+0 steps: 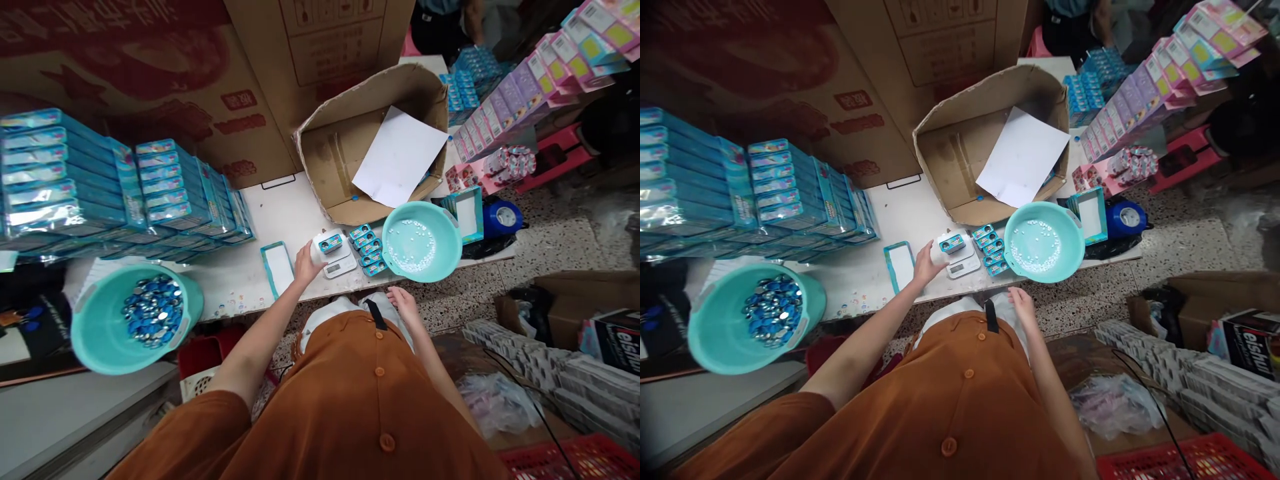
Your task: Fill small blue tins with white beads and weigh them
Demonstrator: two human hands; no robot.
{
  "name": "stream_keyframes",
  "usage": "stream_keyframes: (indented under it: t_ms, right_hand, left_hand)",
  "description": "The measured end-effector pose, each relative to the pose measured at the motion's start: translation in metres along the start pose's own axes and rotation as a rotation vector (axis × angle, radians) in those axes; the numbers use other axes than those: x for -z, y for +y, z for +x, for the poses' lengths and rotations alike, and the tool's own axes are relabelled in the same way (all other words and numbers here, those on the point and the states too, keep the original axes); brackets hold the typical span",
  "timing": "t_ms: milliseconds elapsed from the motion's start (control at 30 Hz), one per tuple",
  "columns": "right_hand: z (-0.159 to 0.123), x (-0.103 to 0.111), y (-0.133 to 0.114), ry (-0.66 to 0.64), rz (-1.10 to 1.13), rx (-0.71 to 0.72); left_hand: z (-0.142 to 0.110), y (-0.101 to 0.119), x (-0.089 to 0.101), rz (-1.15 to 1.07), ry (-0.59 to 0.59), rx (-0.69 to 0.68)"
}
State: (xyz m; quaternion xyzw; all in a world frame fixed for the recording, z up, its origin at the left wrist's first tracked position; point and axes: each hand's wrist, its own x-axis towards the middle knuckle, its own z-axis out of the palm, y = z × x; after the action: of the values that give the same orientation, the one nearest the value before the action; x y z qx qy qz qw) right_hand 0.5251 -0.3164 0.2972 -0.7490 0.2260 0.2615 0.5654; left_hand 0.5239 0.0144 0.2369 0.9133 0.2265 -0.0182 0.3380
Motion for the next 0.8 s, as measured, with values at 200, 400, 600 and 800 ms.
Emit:
stream_keyframes:
  t_ms: [200,400,600,800]
  right_hand:
    - [0.002,-0.011,0.001,-0.071,-0.032,0.037]
    - [-0.001,-0.026,0.006,-0.154,-0.146,0.11]
    - [-0.005,-0.043,0.005,-0.235,-0.186,0.136]
    - [-0.008,-0.05,0.008,-0.261,-0.208,0.15]
  left_hand:
    - [-0.087,-0.05,-0.003,-0.022,0.049,0.12]
    - [-0.157,-0.074,-0.009,-0.053,0.044,0.25]
    - [-0.176,-0.085,0.003,-0.124,0.0,0.363]
    - [-0.184,-0.088,0.008,-0.149,-0.022,0.383]
